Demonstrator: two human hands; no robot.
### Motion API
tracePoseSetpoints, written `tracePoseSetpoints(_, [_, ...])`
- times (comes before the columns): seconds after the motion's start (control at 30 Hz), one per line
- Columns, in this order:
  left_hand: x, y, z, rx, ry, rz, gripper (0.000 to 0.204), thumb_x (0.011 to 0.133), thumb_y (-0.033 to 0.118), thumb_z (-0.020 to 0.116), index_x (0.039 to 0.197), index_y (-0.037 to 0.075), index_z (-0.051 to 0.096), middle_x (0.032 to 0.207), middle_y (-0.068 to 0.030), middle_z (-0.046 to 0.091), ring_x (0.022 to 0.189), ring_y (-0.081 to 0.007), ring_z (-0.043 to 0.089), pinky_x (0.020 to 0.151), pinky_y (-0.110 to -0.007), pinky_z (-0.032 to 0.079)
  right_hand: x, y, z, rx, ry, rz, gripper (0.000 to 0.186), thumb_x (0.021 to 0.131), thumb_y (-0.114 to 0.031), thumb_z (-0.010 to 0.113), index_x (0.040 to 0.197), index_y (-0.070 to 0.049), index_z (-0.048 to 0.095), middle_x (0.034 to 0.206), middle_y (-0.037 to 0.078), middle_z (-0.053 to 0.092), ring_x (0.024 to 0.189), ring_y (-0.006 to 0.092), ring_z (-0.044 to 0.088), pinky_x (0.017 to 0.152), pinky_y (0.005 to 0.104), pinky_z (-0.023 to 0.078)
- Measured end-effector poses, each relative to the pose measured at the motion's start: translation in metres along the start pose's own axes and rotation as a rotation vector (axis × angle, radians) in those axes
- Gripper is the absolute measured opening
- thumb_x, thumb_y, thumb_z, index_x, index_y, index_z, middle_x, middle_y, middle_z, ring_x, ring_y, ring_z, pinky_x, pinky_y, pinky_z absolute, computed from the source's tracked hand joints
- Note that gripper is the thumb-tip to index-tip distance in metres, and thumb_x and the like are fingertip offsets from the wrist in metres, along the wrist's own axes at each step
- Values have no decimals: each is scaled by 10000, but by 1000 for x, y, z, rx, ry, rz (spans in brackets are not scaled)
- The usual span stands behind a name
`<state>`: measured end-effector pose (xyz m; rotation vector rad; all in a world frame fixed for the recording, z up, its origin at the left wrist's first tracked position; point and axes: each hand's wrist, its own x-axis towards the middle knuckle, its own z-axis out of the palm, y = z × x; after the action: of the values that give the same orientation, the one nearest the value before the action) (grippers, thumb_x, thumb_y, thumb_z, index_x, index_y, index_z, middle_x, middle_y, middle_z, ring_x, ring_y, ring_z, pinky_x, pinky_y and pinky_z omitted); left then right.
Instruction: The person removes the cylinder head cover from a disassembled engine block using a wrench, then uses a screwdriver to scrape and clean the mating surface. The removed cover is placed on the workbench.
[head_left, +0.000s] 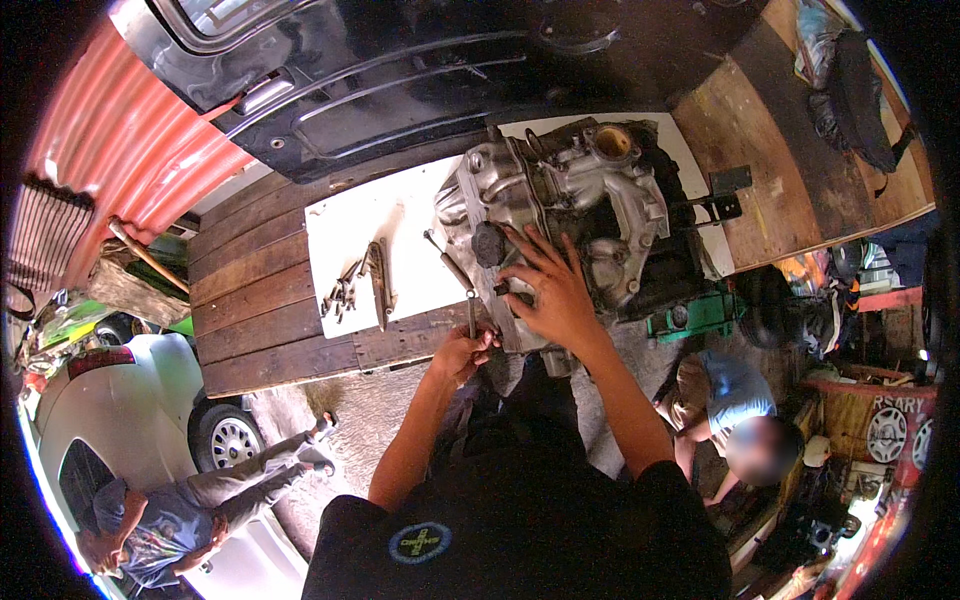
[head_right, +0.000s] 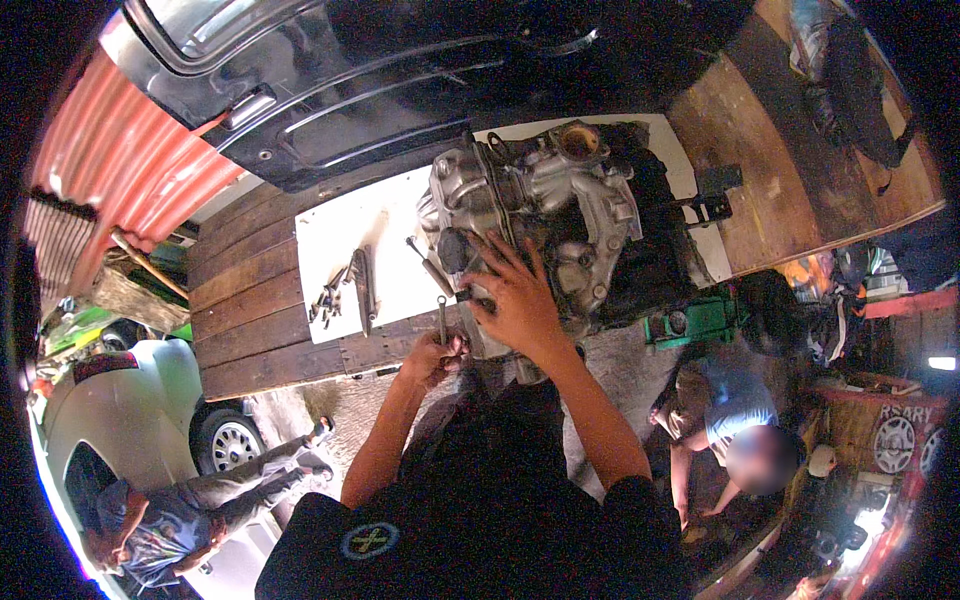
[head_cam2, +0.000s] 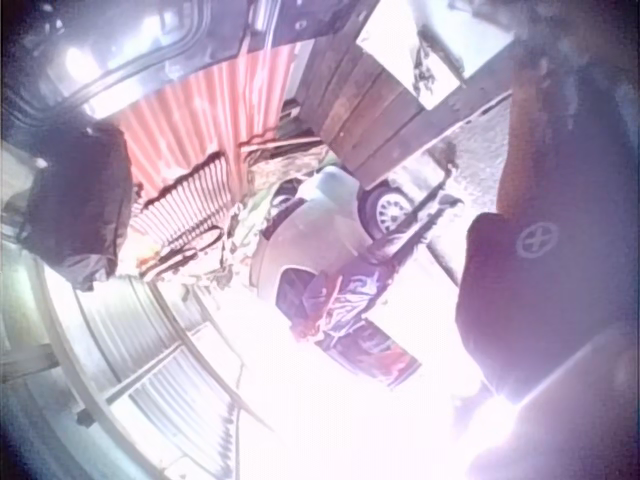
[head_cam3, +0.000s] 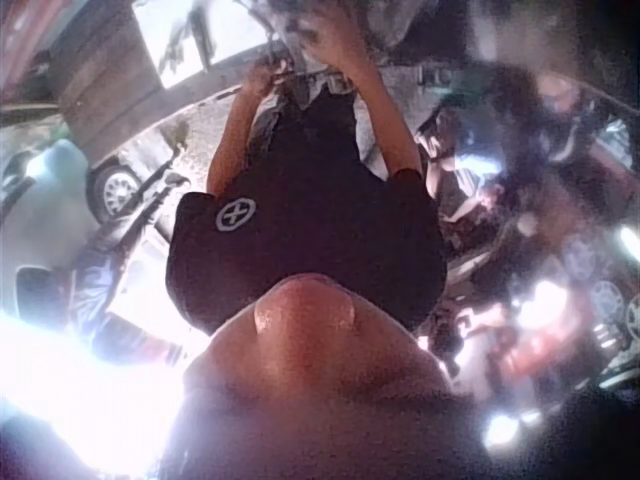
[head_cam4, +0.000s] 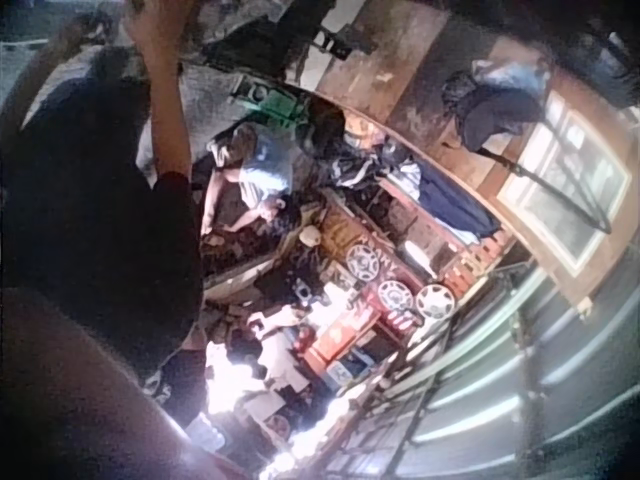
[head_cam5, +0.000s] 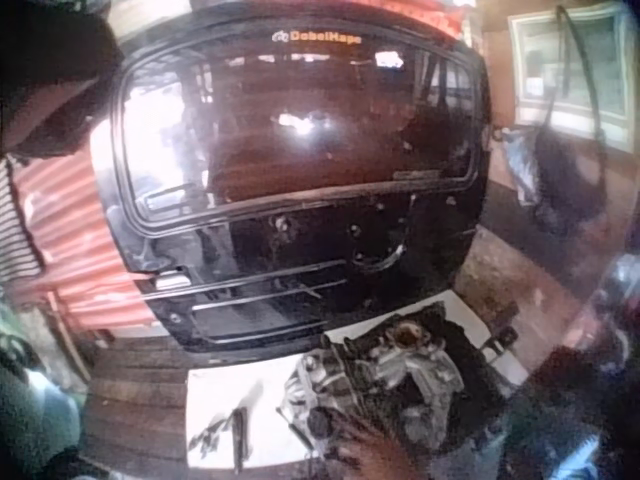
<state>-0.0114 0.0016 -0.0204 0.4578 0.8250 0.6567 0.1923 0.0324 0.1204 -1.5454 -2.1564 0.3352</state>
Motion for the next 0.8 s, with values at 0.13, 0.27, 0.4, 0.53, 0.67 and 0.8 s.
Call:
tracePoseSetpoints(0.13, [-7,-11,-13,-261,28,-61,98,913,99,641,980,45,593,841,-41,626,650,-116,526,524,-252,344,-2,1,2,-19,7,-18,232,768,-276,728,985,-203,685,1520,19,385,1432,244,286,1181,535,138])
tracePoseSetpoints(0.27, [-16,-4,2,-270,108,-48,82,924,86,621,981,37,587,839,-47,623,622,-112,488,538,-245,352,-1,1,3,6,14,-1,192,768,-234,745,947,-193,691,1523,4,385,1439,250,280,1175,534,147])
tracePoseSetpoints(0.4, [-18,1,-2,-190,35,-27,92,925,103,628,972,29,601,825,-45,620,658,-111,519,552,-249,369,-1,-4,0,25,10,2,192,769,-225,745,950,-196,687,1517,6,393,1440,249,278,1175,537,143])
tracePoseSetpoints(0.53, [-19,8,5,-146,-10,-10,118,908,117,642,972,28,597,810,-52,588,656,-132,505,547,-266,382,-2,-5,-1,15,6,5,202,772,-210,741,962,-192,675,1517,6,391,1442,249,275,1174,545,136])
tracePoseSetpoints(0.67, [-11,-1,-5,-204,-143,45,114,896,100,661,975,27,625,807,-56,611,691,-131,552,540,-266,382,-2,-7,1,-44,5,12,208,784,-206,730,980,-185,663,1521,10,383,1438,254,280,1173,555,133])
tracePoseSetpoints(0.8, [-3,-5,-10,-193,-108,41,114,886,104,675,951,26,623,786,-60,604,653,-134,540,538,-270,384,-7,-18,9,-176,27,46,225,801,-228,717,1008,-167,653,1516,32,381,1431,259,287,1168,573,128])
